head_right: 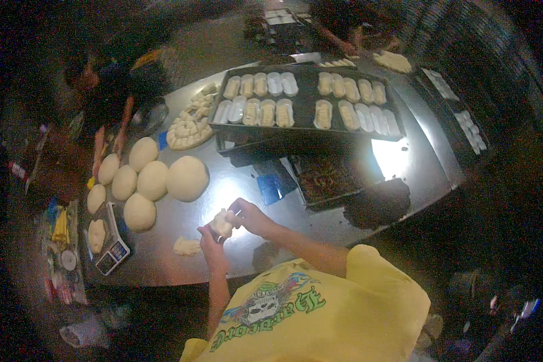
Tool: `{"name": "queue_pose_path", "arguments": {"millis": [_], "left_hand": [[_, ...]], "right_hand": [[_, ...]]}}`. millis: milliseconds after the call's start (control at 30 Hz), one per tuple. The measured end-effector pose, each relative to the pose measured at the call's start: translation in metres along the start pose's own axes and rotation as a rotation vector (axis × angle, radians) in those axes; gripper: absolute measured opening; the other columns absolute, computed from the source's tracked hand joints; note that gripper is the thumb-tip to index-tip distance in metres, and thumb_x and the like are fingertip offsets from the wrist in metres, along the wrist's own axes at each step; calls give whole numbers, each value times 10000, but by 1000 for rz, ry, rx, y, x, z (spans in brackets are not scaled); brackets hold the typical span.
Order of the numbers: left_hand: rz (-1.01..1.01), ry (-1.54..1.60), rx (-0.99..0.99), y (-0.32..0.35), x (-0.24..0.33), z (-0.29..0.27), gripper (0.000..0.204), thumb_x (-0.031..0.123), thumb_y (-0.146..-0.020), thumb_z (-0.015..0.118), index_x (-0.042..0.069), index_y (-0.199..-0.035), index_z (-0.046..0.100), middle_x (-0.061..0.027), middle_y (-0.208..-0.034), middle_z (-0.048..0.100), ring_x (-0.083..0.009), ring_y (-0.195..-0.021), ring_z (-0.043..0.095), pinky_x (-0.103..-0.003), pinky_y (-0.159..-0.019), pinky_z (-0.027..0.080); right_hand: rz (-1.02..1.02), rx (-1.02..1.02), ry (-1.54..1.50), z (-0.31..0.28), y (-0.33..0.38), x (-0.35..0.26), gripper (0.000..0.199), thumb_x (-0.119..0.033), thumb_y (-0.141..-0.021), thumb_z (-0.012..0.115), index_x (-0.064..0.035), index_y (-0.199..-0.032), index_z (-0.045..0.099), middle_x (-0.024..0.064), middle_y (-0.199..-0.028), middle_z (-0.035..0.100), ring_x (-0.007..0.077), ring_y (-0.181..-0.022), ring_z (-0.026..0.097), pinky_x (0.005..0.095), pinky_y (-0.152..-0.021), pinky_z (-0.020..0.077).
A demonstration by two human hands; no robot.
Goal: The person flattens dough balls, adds a filling from a metal tray, folds and rolls the dough into buns, and places them on a tray. The process is repeated multiple times in a commercial kitchen setting.
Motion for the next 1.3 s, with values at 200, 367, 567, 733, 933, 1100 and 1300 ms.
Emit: {"name": "queue_pose_path", "arguments": {"millis": [200, 367, 567, 733, 933, 1100, 1300], "left_hand": [[244, -405, -159, -1, 17, 23, 369, 235, -1014, 636, -27, -1266, 570, -76, -1101, 652, -144, -1000, 613, -296, -867, 497], [64, -407, -324, -8, 11, 20, 310, 226, -1015, 637, -16, -1208, 622, -61, -1001, 675, -143, -913, 639, -291, -805, 522], [-196, 301, -431, -9, 2, -3, 587, 518, -1056, 453, 50, -1406, 507, -143, -1250, 622, -241, -1050, 640, -368, -949, 517], [-104, 25, 172, -52, -28, -108, 445, 390, -1065, 479, 73, -1374, 520, -113, -1277, 597, -196, -1135, 563, -343, -1026, 434], [-43, -102, 183, -50, -18, -125, 377, 315, -1065, 485, 42, -1311, 571, -106, -1151, 652, -188, -1033, 605, -334, -954, 468], [33, -424, 21, -44, -69, -140, 366, 271, -1060, 487, 14, -1290, 610, -130, -1221, 670, -265, -1137, 616, -378, -1008, 465], [626, -1394, -423, -40, -123, -49, 438, 271, -1022, 483, 115, -1428, 539, -82, -1517, 483, -370, -1434, 372, -622, -1165, 213]], "right_hand": [[-54, 91, -46, -2, 11, -14, 355, -197, -972, 690, -28, -1256, 561, 50, -1051, 634, 107, -901, 600, 280, -777, 507], [-14, 124, -150, -7, 36, -5, 385, -196, -927, 744, -20, -1230, 585, 45, -1042, 646, 112, -910, 604, 269, -766, 499], [42, 249, -6, -25, 18, -41, 358, -150, -872, 796, -62, -1154, 593, 29, -1004, 624, 98, -913, 592, 267, -747, 495], [-604, 418, 526, 11, -6, -168, 581, -74, -860, 791, -85, -1369, 510, 51, -1073, 598, 133, -965, 610, 291, -817, 524], [-501, 431, 850, 24, -1, 3, 167, -156, -863, 718, -34, -972, 681, 171, -935, 647, 344, -922, 614, 449, -795, 485], [135, -159, 980, 24, 92, 140, 314, -253, -979, 596, -26, -1181, 671, 199, -1215, 651, 419, -1164, 580, 514, -1010, 438], [-94, 101, 1161, 17, 50, 146, 472, -285, -1026, 516, -36, -1427, 501, 165, -1473, 492, 376, -1368, 429, 471, -1156, 315]]}}
Point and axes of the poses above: each hand's wrist, its own y-axis away from the middle knuckle, its own z-axis out of the palm, x = y × z, the point moved 4 cm from there along -y, towards the middle knuckle
